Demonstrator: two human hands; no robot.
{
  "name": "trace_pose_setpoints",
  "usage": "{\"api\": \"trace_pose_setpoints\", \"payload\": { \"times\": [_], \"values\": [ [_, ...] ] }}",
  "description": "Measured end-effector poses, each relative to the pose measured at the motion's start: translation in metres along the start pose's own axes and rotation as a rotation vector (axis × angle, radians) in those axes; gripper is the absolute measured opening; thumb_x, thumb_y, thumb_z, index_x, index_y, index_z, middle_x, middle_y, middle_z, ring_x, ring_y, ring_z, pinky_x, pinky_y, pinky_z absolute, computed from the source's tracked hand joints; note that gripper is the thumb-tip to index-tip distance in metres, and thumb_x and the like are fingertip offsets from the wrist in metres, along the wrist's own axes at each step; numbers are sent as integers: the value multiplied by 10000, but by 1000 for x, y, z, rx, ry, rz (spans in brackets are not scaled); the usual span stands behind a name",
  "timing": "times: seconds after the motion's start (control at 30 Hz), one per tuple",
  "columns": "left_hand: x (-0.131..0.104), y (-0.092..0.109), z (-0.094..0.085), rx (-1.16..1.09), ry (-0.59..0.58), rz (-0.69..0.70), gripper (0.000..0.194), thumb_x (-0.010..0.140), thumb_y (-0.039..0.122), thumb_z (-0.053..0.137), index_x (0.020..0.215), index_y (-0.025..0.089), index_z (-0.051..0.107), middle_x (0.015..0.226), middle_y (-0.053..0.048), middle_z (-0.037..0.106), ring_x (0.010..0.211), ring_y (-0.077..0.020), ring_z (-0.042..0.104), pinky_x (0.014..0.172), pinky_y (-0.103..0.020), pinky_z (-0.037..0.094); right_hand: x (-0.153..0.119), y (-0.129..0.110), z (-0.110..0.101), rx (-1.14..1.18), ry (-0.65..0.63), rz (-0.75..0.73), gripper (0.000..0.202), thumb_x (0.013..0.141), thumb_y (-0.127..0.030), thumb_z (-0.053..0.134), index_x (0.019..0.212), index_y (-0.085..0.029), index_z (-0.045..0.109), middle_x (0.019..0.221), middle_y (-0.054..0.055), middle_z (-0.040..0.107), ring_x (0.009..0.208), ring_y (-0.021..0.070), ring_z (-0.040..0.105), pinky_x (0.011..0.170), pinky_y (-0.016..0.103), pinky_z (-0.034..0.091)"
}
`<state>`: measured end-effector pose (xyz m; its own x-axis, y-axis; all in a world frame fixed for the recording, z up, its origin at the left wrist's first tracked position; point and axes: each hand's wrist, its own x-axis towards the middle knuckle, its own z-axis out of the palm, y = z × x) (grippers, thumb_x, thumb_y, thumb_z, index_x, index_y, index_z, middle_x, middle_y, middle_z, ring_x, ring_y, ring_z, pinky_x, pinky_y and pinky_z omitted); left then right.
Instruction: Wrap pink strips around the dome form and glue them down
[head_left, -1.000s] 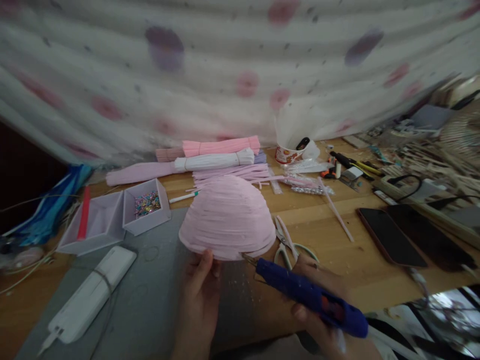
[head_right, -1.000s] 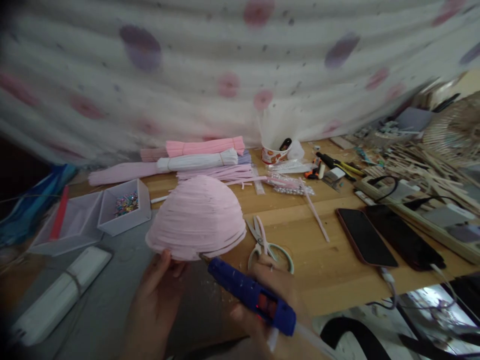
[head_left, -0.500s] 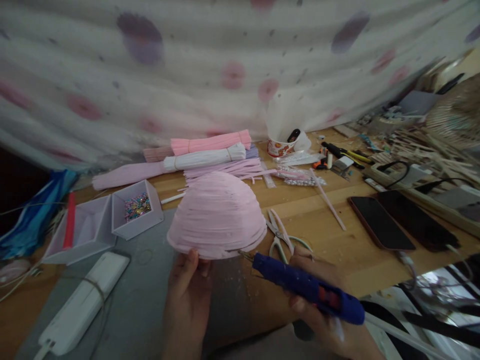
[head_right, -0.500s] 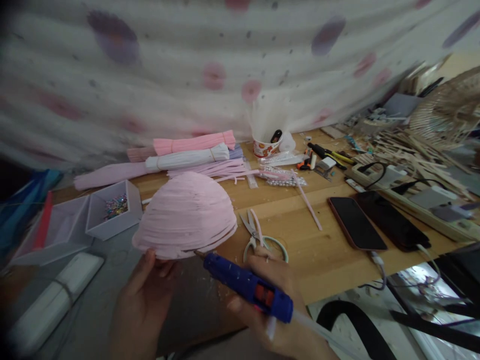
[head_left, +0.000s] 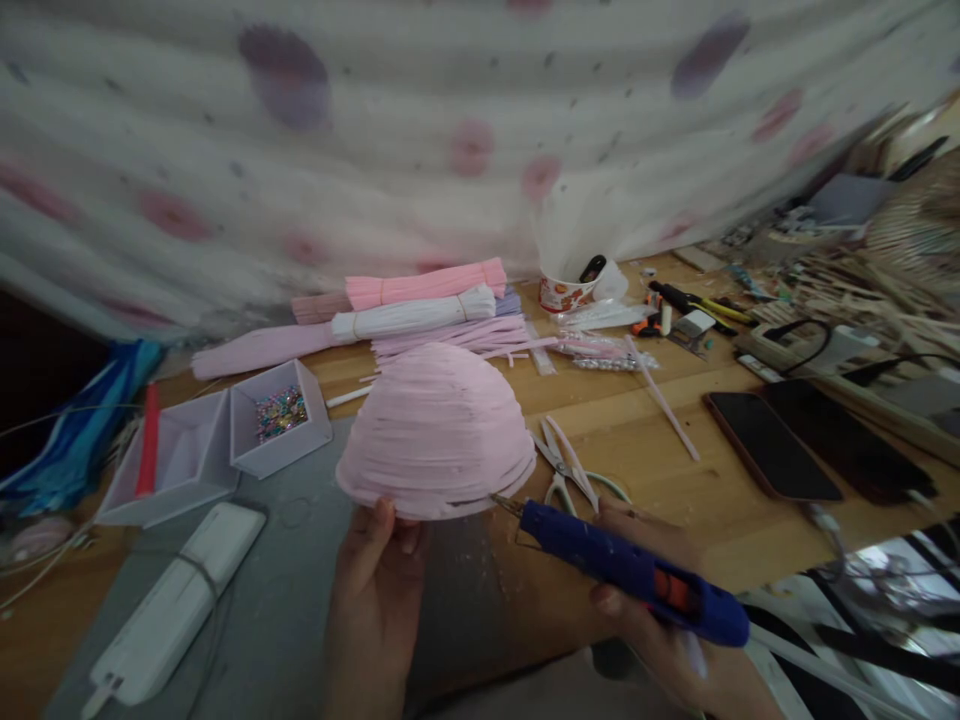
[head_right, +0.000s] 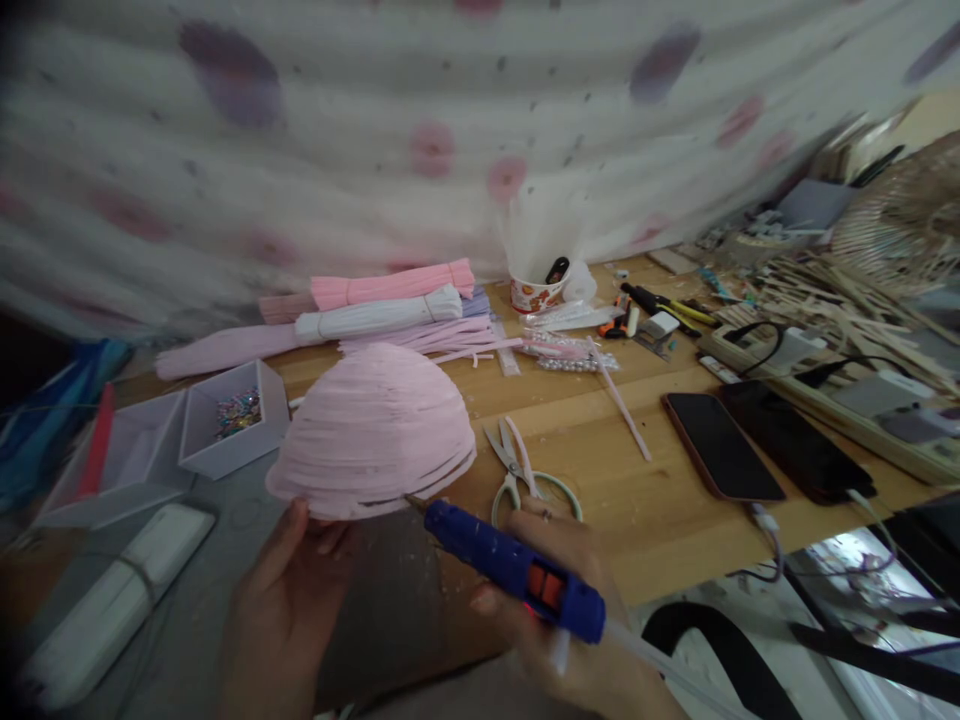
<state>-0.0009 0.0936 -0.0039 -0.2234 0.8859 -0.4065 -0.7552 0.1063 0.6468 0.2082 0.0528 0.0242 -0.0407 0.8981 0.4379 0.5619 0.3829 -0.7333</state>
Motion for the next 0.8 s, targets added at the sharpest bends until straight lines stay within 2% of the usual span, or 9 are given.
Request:
{"api": "trace_pose_setpoints", "payload": {
  "times": [0.13, 0.3, 0.43, 0.6, 0.8],
  "values": [
    [-1, 1, 1, -16, -5, -8, 286, 548, 238, 952, 747, 186, 753, 609, 46, 630, 508, -57, 506, 537, -172, 515, 0, 0, 0, -1, -13, 14, 517, 929, -651, 481, 604, -249, 502, 514, -15, 486, 439, 167, 496, 426, 301, 376],
    [-3, 3, 3, -26, -2, -14, 290, 577, 239, 941, 792, 188, 752, 618, 60, 616, 495, -47, 480, 579, -180, 530, -2, 0, 0, 39, -16, 19, 502, 900, -654, 519, 618, -239, 537, 534, -13, 502, 463, 168, 500, 445, 301, 363],
    [-3, 3, 0, -3, 12, -32, 288, 594, 251, 935, 817, 204, 759, 628, 60, 629, 505, -50, 490, 619, -192, 541, -3, -1, -2, 33, -20, 7, 493, 919, -648, 512, 632, -248, 503, 564, -10, 504, 513, 180, 516, 503, 315, 388],
    [-1, 3, -4, -1, -24, -20, 251, 635, 259, 910, 819, 204, 749, 627, 58, 613, 508, -60, 485, 575, -188, 517, -7, -1, -3, 8, -64, 29, 430, 922, -630, 520, 711, -256, 536, 596, -2, 524, 548, 192, 525, 526, 331, 383],
    [-1, 4, -2, 12, -42, -15, 231, 650, 257, 901, 793, 200, 729, 649, 58, 610, 519, -62, 480, 554, -191, 497, -9, 4, -11, -141, -102, 25, 265, 873, -451, 655, 737, -237, 577, 621, -6, 554, 592, 192, 554, 545, 316, 396]
  ]
}}
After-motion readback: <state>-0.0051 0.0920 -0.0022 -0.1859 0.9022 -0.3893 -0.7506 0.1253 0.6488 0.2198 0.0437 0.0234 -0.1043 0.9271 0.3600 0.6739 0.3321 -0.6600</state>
